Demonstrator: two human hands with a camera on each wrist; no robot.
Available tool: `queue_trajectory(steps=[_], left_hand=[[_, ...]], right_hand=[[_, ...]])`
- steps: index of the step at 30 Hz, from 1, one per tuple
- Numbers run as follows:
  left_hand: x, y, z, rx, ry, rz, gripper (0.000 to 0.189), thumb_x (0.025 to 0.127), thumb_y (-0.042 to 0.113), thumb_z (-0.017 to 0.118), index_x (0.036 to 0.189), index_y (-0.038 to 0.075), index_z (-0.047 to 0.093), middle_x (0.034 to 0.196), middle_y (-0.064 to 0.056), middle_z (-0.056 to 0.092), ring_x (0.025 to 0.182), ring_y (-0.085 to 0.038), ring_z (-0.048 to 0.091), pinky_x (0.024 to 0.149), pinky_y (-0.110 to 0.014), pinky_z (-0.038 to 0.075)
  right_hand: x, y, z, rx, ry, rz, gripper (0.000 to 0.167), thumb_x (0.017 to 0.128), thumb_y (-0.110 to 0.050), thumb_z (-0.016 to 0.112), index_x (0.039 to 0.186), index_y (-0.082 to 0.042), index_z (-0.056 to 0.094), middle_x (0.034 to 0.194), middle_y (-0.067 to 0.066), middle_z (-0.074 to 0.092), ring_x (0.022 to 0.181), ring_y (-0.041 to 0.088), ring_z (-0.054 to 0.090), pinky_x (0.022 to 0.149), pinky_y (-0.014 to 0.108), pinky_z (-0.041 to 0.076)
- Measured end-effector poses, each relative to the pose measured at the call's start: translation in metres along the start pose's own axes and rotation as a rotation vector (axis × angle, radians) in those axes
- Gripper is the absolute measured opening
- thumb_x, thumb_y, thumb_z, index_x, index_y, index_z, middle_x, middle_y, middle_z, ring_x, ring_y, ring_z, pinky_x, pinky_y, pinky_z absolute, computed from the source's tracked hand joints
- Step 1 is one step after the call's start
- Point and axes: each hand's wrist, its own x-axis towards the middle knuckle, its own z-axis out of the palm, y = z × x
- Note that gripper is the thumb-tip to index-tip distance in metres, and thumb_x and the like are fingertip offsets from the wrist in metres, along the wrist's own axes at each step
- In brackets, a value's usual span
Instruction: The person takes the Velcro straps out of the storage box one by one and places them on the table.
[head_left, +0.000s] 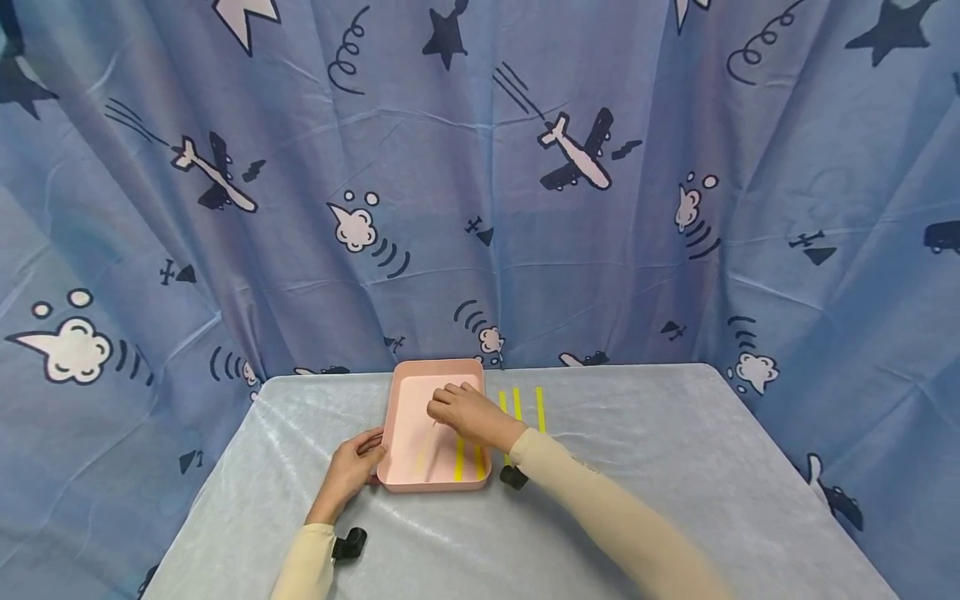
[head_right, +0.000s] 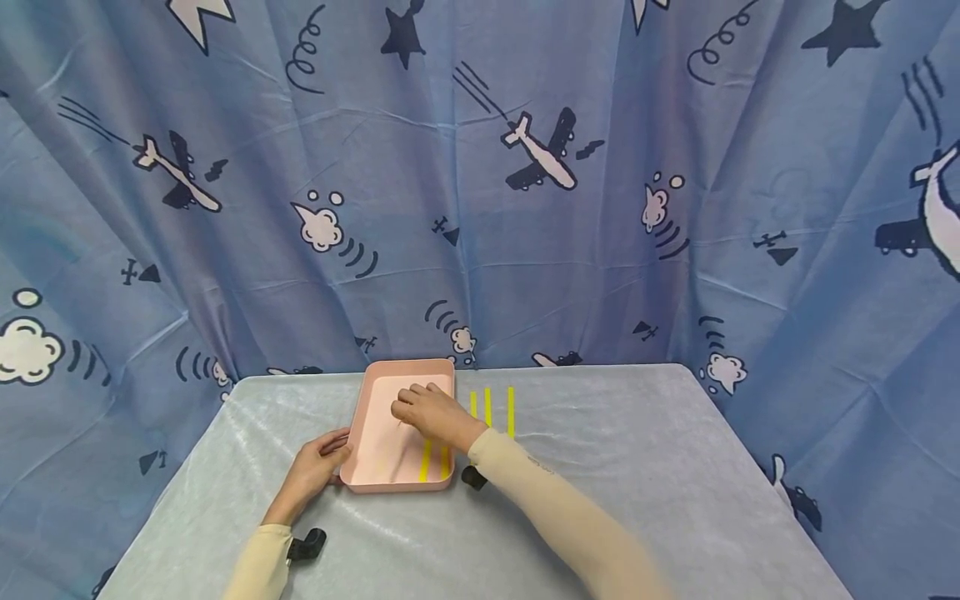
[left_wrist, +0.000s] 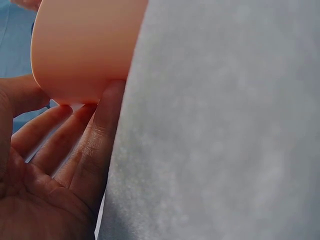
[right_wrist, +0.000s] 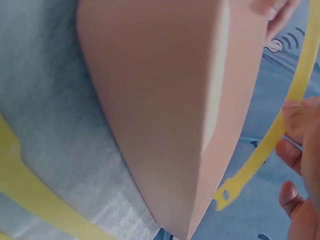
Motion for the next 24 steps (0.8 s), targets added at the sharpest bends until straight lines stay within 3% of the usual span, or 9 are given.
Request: queue_trajectory(steps=[6, 13, 21, 24], left_hand=[[0.0, -0.001, 0.0, -0.007, -0.004, 0.006, 0.044, 0.095, 0.014, 0.062, 0.138, 0.007, 0.056, 0.132, -0.023, 0.061, 0.101, -0.024, 0.068, 0.057, -0.034, 0.059], [0.0, 0.0, -0.001, 0.004, -0.002, 0.005, 0.044, 0.095, 0.014, 0.062, 0.139, 0.007, 0.055, 0.132, -0.023, 0.061, 0.103, -0.025, 0.067, 0.057, -0.034, 0.059], [0.0, -0.002, -0.001, -0.015, -0.004, 0.007, 0.044, 0.095, 0.013, 0.062, 0.138, 0.006, 0.056, 0.132, -0.024, 0.061, 0.103, -0.026, 0.067, 0.057, -0.034, 0.059], [0.0, -0.002, -0.001, -0.008, -0.004, 0.015, 0.044, 0.095, 0.013, 0.063, 0.138, 0.006, 0.056, 0.132, -0.024, 0.061, 0.102, -0.024, 0.067, 0.057, -0.033, 0.059]], right_hand=[[-0.004, 0.002, -0.002, 0.167, 0.084, 0.068, 0.003, 0.1, -0.021, 0.056, 0.099, -0.02, 0.058, 0.093, -0.008, 0.058, 0.088, 0.01, 0.054, 0.077, 0.024, 0.042], [-0.008, 0.001, -0.005, 0.472, 0.232, 0.15, 0.011, 0.096, -0.01, 0.062, 0.095, -0.014, 0.052, 0.087, -0.004, 0.055, 0.081, 0.008, 0.05, 0.074, 0.02, 0.044], [-0.012, -0.008, -0.008, 0.798, 0.26, 0.353, 0.022, 0.096, -0.011, 0.061, 0.117, -0.006, 0.056, 0.091, 0.003, 0.065, 0.08, 0.01, 0.058, 0.069, 0.019, 0.051], [-0.014, -0.012, -0.009, 0.952, 0.292, 0.44, 0.023, 0.096, -0.011, 0.061, 0.118, -0.007, 0.057, 0.09, 0.005, 0.063, 0.076, 0.01, 0.057, 0.068, 0.02, 0.051]])
